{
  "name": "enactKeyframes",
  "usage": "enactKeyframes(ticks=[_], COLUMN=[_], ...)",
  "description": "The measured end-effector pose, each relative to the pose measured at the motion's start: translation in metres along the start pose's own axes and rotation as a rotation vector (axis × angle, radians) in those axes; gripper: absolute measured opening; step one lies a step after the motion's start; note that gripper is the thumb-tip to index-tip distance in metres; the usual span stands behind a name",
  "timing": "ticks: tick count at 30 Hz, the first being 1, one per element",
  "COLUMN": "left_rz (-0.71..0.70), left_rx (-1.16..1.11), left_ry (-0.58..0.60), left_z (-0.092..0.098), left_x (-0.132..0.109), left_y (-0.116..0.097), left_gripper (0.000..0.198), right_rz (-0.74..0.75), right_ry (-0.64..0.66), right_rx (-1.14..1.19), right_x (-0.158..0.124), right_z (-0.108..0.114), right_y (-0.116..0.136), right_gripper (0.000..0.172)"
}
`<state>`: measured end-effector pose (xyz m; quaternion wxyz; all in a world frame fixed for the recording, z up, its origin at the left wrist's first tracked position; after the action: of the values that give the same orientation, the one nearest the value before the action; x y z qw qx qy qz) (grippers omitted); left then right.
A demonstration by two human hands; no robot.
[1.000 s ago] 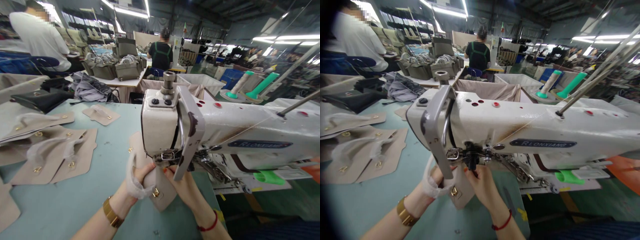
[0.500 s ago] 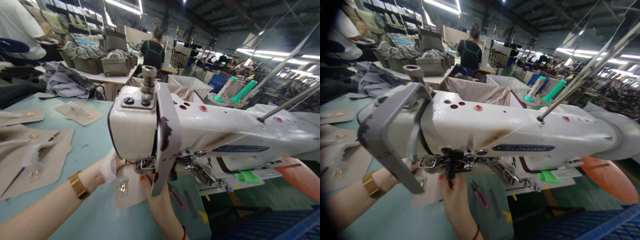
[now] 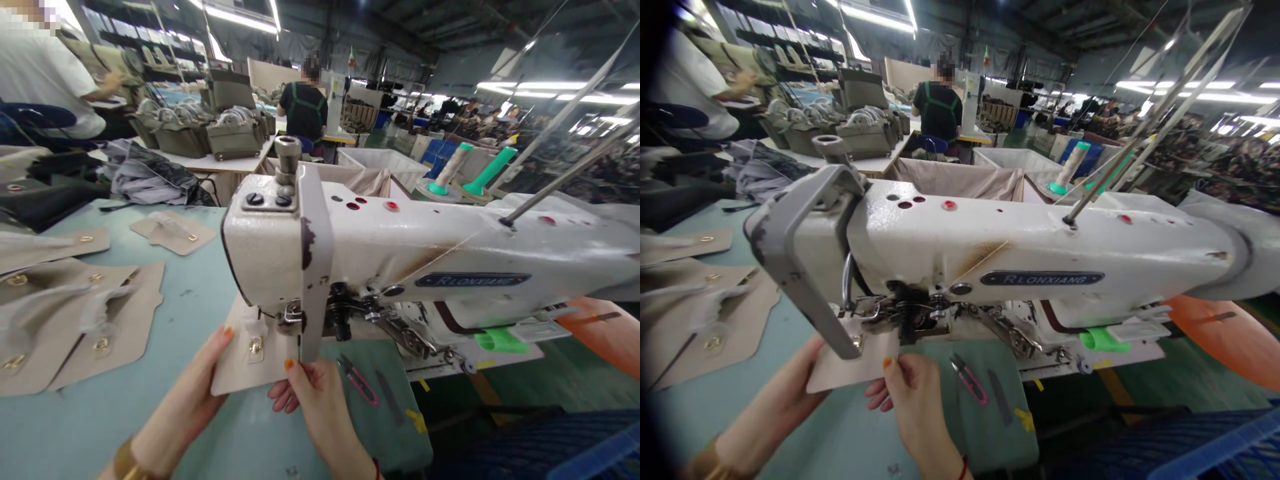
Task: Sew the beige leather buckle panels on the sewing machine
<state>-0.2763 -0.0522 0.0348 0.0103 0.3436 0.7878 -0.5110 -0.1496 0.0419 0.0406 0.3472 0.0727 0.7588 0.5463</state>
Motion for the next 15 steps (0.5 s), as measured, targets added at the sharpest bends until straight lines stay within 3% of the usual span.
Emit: enactKeyframes(ticks=[1, 4, 6, 10, 15], left_rz=[-0.016, -0.031, -0.028, 0.011, 0.047], left_rx=[-0.057, -0.083, -0.026, 0.228, 0.486], left_ry=[0.016, 0.187, 0.202, 0.128, 0.162], left_z=[0.003, -0.010, -0.020, -0.018, -0.003], left_x=[-0.011, -0.040, -0.048, -0.041, -0.034], left_y=[0.010, 0.034, 0.042, 0.045, 0.043], left_gripper=[0.027, 0.035, 0.036, 0.044, 0.050], right_rz=[0.003, 0.020, 0.026, 0.036, 0.036], right_ry=[0.006, 0.025, 0.018, -0.006, -0.036], right_rx=[0.007, 0.023, 0.011, -0.045, -0.087], right_x=[-0.002, -0.008, -0.011, -0.013, -0.013], right_z=[-0.001, -0.003, -0.002, 0.000, 0.002], right_y=[0.000, 0.004, 0.008, 0.013, 0.013], right_gripper=[0.059, 0.058, 0.057, 0.055, 0.050])
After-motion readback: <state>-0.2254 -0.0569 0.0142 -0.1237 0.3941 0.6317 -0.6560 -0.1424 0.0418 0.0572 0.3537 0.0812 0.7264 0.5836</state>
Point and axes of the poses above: each hand's wrist, its own x-axis towards the middle knuckle, its own z-axis out of the back of the hand, y = z × x, the point moved 8 cm from there along x, towards the middle knuckle, and after that the axes turned 10 degrees about -z, right-handed, at the moved point
